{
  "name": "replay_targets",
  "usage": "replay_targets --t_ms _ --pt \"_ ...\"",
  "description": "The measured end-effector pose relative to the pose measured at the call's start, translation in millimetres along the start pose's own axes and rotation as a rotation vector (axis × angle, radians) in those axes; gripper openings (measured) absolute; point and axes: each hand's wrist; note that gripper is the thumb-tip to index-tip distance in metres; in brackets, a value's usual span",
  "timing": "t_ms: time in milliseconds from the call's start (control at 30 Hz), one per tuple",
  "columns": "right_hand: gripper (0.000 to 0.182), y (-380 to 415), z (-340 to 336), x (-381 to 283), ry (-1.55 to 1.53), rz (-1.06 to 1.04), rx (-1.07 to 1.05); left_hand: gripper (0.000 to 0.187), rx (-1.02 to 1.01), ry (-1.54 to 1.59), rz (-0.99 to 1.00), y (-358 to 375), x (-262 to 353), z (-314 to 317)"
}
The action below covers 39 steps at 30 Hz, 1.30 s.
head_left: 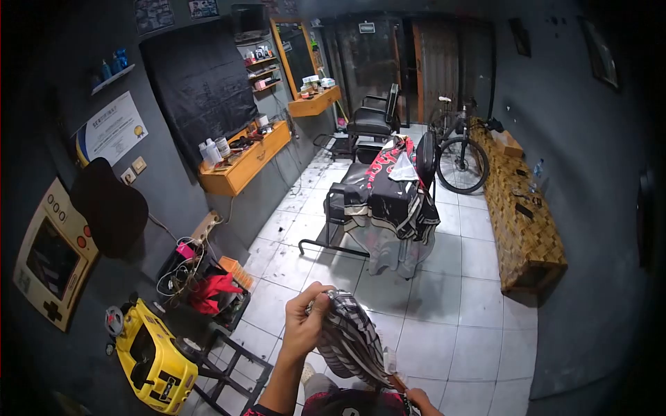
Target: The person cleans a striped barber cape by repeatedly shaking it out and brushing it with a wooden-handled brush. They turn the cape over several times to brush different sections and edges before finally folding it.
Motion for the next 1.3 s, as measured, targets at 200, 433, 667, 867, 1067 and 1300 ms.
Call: replay_targets --t_ms 200,433,667,867,1067,1300 --pt "0.061 -14.2 -39.2 -6.0 -0.464 0.023 0.339 0.010 -0.365 -0.283 0.118 -10.1 -13.0 -10.5" --pt "0.036 175.0 -237.1 -170.8 -1.226 -0.873 -0.133 0.012 -0.571 -0.478 0.196 -0.6 -12.5 8.6" --pt "0.043 94.1 -159.8 -170.3 -0.963 -0.571 -0.271 0.012 0.154 -0.409 0.478 -1.0 -19.5 8.8" --pt "0.061 -16.9 -1.5 -15.5 -0.047 0.014 0.163 0.028 0.337 -0.331 0.471 -18.4 -10.7 -8.4" --pt "0.058 -9.7 -10.8 -5.2 -0.337 0.190 0.286 0.021 0.263 -0.466 0.305 -18.2 -27.5 -13.6" --pt "0.036 164.2 -189.0 -197.8 -1.423 -0.747 0.176 0.029 0.163 -0.072 0.093 9.5 -38.3 22.4"
Point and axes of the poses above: each hand's wrist, its own y-axis away from the middle knuckle, its own z-axis out of the palm, x = y × z, and after that the axes turned 1 degree about -x, right-handed
